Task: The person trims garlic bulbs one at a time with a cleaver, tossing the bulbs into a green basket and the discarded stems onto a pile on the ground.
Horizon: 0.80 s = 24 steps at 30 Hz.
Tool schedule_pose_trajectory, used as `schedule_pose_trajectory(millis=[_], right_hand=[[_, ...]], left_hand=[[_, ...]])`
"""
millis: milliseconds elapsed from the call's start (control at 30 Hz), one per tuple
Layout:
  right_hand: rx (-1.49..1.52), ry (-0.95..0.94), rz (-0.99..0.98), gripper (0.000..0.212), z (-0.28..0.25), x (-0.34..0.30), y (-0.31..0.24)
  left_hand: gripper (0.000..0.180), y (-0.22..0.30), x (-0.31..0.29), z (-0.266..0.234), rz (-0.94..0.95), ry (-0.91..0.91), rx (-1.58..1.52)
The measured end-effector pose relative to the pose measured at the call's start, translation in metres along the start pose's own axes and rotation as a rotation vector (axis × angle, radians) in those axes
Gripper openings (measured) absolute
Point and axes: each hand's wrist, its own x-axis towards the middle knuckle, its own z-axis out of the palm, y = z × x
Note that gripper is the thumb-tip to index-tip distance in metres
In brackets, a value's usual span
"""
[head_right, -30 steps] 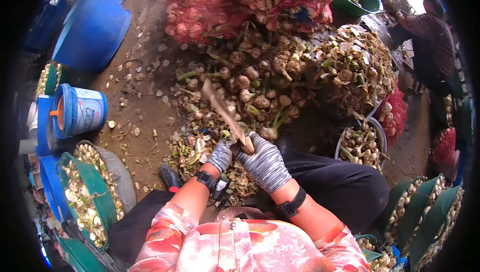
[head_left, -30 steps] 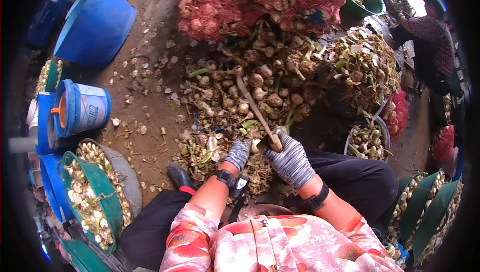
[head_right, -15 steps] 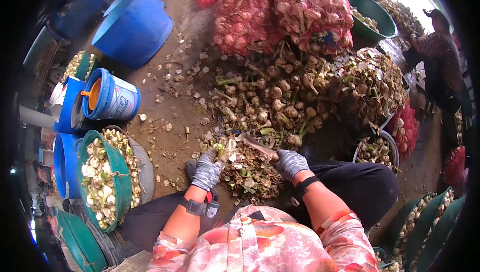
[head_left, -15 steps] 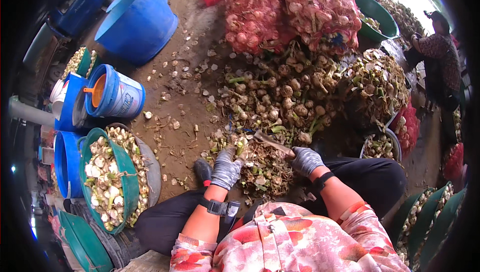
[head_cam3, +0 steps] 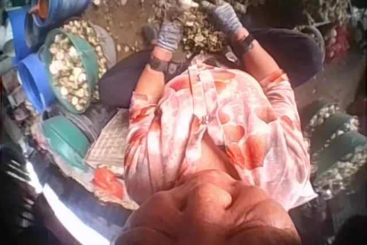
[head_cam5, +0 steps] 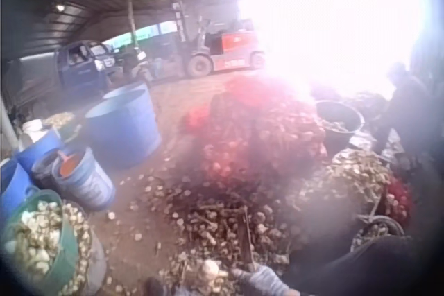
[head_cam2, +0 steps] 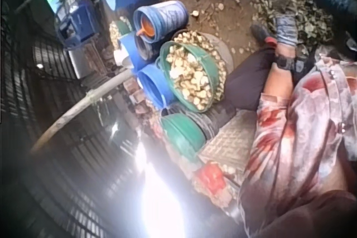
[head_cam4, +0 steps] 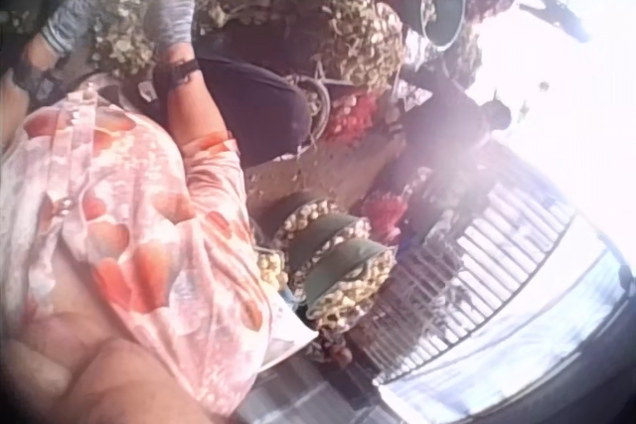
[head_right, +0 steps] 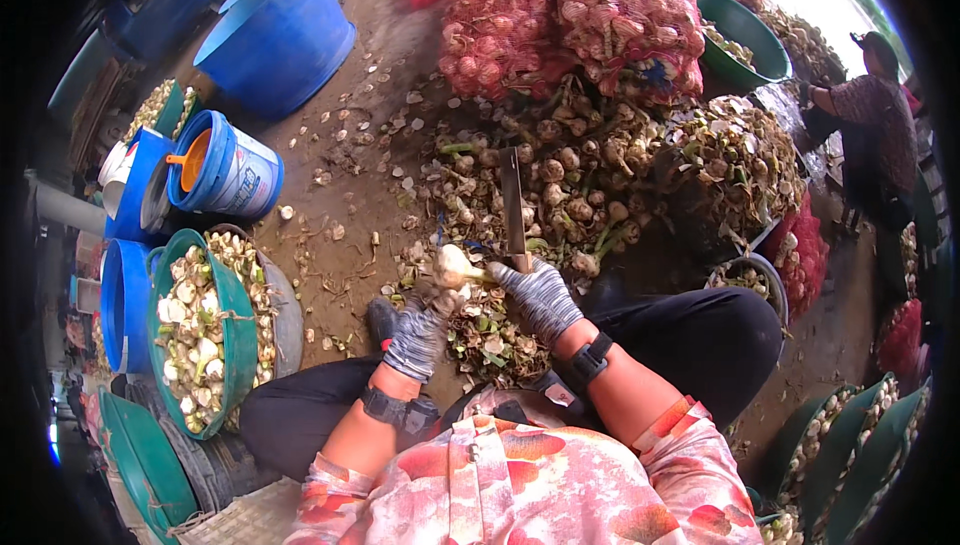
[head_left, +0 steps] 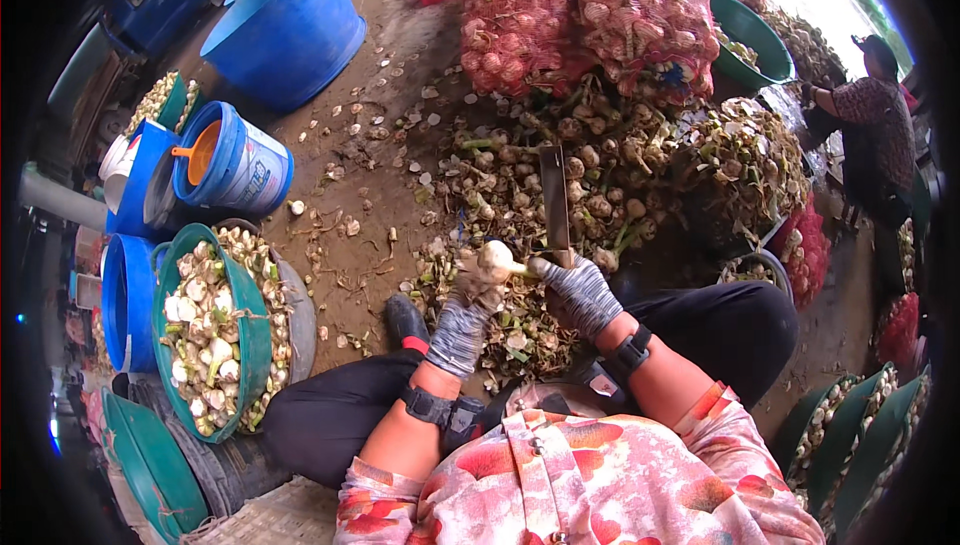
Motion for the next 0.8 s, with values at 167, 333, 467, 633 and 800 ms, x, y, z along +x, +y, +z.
schedule_pose_trajectory(millis=[167,333,467,633,800], right_hand=[[-0.264,-0.072,-0.186,0.033,0.009,-0.009,0.006],[-0.924,0.064,-0.460,0.027,-0.010,-0.028,-0.009],[-1.313,-0.060,-0.588,0.018,-0.015,-0.044,-0.026],[-1.347,-0.082,-0.601,0.014,-0.017,-0.047,-0.028],[-1.319,-0.153,-0.613,0.014,-0.018,-0.043,-0.021]], left_hand=[[0.039,0.014,-0.010,0.029,0.097,0.033,0.376],[0.042,0.029,-0.005,0.027,-0.017,-0.067,0.236],[0.050,0.013,-0.002,-0.013,0.228,-0.290,1.053],[0.053,-0.013,-0.007,-0.033,0.485,-0.302,1.223],[0.054,0.016,-0.006,0.000,0.025,-0.308,0.696]])
